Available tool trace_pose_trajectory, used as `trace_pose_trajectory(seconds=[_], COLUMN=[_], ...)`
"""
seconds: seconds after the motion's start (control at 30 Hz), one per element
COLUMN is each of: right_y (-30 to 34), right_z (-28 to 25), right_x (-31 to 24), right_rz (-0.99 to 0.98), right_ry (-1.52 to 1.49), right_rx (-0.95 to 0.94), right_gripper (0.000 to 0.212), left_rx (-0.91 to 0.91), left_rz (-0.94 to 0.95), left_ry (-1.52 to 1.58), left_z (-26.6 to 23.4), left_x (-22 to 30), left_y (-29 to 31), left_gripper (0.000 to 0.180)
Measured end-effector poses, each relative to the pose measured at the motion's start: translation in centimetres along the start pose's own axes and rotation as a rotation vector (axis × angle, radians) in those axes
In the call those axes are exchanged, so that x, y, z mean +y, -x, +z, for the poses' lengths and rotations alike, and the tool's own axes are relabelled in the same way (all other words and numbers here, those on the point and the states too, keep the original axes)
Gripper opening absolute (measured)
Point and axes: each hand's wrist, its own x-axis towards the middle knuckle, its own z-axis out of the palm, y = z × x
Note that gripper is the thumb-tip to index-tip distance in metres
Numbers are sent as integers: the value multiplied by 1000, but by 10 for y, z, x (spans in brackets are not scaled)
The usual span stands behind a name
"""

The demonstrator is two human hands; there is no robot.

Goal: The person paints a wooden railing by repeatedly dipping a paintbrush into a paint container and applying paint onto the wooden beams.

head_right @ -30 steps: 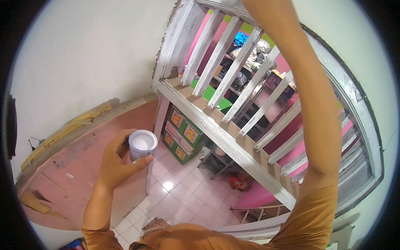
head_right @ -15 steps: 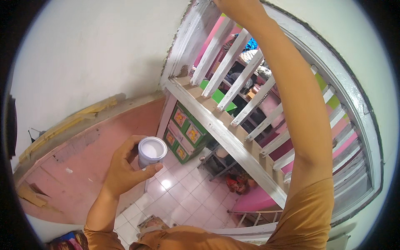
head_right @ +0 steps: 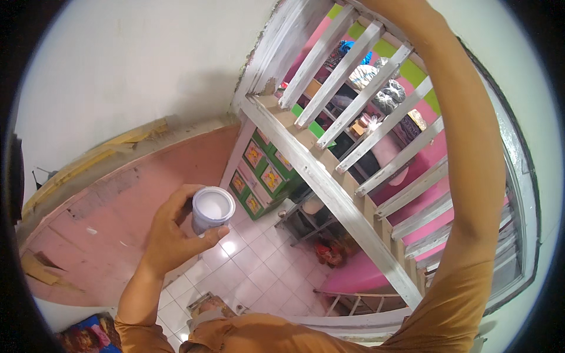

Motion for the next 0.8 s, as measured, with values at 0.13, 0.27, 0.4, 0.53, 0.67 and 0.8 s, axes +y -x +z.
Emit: trace_pose_trajectory(seconds=[0.13,0.27,0.4,0.53,0.67,0.8], right_y=[6,18,51,85,92,73], right_z=[3,74,115,94,96,119], right_x=[-15,-2,18,-3,-3,6], right_rz=[16,-197,-296,-146,-168,-198], right_ry=[-129,60,252,207,172,132], right_rx=[-6,38,265,302,247,215], right_gripper=[24,18,21,31,34,36], left_rx=[34,6,17,28,-1,-34], left_rz=[75,75,84,69,66,71], left_ry=[-44,-36,-29,-44,-51,-31], left_z=[1,2,1,-5,-1,6], left_x=[-8,-12,-14,-11,-9,-9], left_y=[-1,-1,2,4,0,-5], left_gripper=[52,53,53,54,55,56])
